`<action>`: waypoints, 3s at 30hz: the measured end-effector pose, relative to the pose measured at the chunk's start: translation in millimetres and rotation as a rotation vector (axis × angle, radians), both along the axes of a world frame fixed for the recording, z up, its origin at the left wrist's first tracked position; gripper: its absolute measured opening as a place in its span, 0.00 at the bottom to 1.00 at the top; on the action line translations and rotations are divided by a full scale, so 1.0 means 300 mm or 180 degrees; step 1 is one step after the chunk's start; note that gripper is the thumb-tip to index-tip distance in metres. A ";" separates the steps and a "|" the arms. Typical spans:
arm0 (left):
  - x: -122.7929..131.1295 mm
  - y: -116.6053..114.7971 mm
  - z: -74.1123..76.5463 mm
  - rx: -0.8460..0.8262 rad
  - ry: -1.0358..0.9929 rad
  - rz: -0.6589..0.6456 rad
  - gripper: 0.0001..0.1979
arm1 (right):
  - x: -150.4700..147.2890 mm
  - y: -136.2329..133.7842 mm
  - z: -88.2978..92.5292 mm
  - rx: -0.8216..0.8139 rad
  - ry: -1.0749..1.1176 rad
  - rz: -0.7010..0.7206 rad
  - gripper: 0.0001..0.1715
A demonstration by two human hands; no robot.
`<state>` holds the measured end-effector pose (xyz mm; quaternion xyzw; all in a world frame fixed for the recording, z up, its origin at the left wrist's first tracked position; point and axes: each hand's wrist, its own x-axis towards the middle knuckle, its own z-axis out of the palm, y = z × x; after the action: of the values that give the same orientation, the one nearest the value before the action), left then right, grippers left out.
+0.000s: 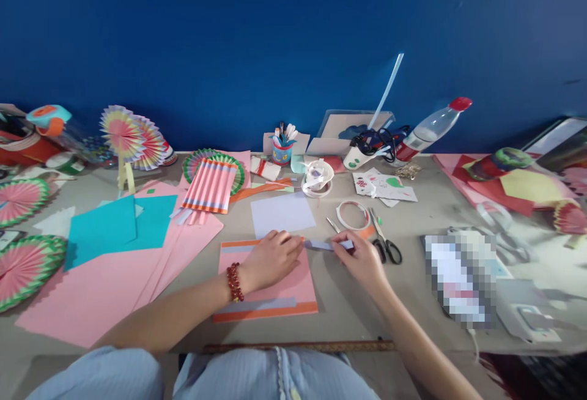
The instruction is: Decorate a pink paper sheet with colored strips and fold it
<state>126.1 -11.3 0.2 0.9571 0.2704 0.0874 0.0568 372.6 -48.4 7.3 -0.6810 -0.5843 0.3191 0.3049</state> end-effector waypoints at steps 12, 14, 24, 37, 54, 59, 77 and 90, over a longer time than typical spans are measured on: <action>-0.001 -0.001 -0.003 0.0020 0.0027 -0.0061 0.20 | -0.009 -0.053 -0.026 0.0339 -0.1230 0.0381 0.09; 0.000 -0.004 -0.004 0.0039 0.0066 -0.0038 0.20 | -0.005 -0.064 -0.034 0.0417 -0.1257 0.0385 0.09; -0.043 -0.010 0.003 -0.0298 -0.0366 -0.0038 0.17 | 0.063 -0.131 -0.010 0.0111 -0.0342 0.0001 0.16; -0.018 -0.031 0.124 -0.2139 -0.1558 0.0527 0.14 | 0.038 -0.136 0.059 -0.0247 0.0843 0.0512 0.17; -0.101 -0.203 0.083 -0.1402 -0.1061 0.0133 0.11 | -0.065 -0.133 0.093 -0.0526 0.0128 0.1472 0.12; -0.127 -0.277 0.005 -0.0482 -0.0682 -0.0336 0.13 | -0.081 -0.154 0.078 -0.1087 0.0117 0.1601 0.13; -0.133 -0.280 -0.010 -0.0543 -0.0737 -0.0278 0.13 | -0.146 -0.147 0.075 -0.1261 -0.0542 0.1610 0.12; -0.131 -0.278 0.003 -0.0411 -0.0735 -0.0318 0.15 | -0.167 -0.148 0.097 -0.1290 -0.0882 0.1533 0.11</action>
<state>86.9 -94.7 1.2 0.9473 0.2191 0.1765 0.1533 322.5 -92.9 36.5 -0.6071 -0.6889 0.3959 -0.0030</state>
